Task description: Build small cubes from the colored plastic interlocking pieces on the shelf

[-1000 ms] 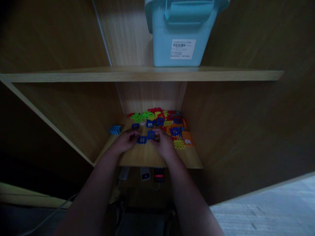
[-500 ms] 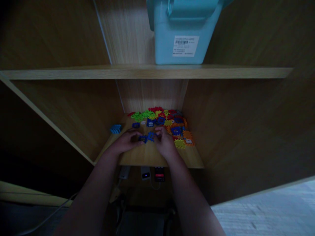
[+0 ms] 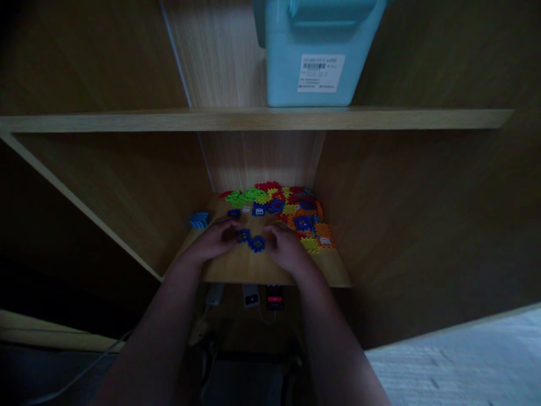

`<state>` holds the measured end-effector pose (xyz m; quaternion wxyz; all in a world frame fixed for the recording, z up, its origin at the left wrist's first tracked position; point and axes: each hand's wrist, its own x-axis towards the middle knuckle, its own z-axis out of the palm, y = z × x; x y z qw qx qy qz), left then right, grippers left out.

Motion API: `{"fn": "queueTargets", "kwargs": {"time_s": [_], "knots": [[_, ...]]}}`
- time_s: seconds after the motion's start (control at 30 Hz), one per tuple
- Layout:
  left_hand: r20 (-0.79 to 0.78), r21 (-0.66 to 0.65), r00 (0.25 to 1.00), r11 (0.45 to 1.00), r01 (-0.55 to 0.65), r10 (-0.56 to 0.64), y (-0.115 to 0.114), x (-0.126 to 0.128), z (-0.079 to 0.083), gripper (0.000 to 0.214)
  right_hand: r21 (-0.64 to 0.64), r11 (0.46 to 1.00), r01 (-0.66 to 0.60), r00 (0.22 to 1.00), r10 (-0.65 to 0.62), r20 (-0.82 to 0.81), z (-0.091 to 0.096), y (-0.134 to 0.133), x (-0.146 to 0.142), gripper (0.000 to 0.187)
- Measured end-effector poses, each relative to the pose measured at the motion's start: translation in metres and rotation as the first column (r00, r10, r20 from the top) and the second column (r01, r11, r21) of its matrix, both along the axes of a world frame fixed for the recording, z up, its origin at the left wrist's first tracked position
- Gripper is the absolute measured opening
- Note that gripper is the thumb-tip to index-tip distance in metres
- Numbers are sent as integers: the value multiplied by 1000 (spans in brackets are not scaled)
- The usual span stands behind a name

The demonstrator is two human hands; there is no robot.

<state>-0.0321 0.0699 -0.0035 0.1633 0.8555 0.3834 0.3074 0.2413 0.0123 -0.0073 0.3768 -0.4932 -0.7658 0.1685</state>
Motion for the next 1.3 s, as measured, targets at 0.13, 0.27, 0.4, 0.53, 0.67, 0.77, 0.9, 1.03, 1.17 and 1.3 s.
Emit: {"fn": "queueTargets", "kwargs": {"time_s": [0.13, 0.27, 0.4, 0.53, 0.67, 0.77, 0.9, 1.03, 1.17, 1.3], "knots": [[-26, -52, 999, 998, 41, -42, 0, -2, 0, 35, -98, 976, -194, 981, 193, -12, 3, -7, 12, 33], [-1, -84, 999, 996, 41, -41, 0, -2, 0, 34, -138, 970, -200, 980, 198, -24, 3, -7, 13, 34], [-3, -85, 1000, 996, 27, -28, 0, -3, 0, 35, -157, 969, -191, 981, 193, -2, 7, -8, 10, 18], [11, -81, 1000, 997, 7, -7, -1, -2, 1, 36, -115, 967, -225, 974, 223, -33, 9, -9, 9, 21], [21, -81, 1000, 997, 0, 2, -1, -2, 0, 34, -169, 957, -235, 972, 231, -43, 4, -7, 11, 17], [35, -102, 999, 995, 7, -3, 0, -3, -1, 37, -183, 955, -234, 972, 226, -60, -1, -4, 12, 17], [49, -151, 999, 988, 26, -19, -1, -2, 1, 37, -146, 974, -174, 978, 153, -143, -3, -3, 10, 23], [83, -195, 993, 976, 98, -83, -6, 4, 6, 42, -62, 997, -35, 986, 24, -164, -5, 1, 5, 23], [121, -242, 986, 960, 143, -116, -9, 5, 9, 56, -22, 1000, -2, 999, 1, -52, -8, 3, -3, 21], [161, -317, 981, 936, 153, -106, -7, -5, 8, 57, -42, 999, 14, 1000, -15, -13, -7, 0, -13, 21]]}}
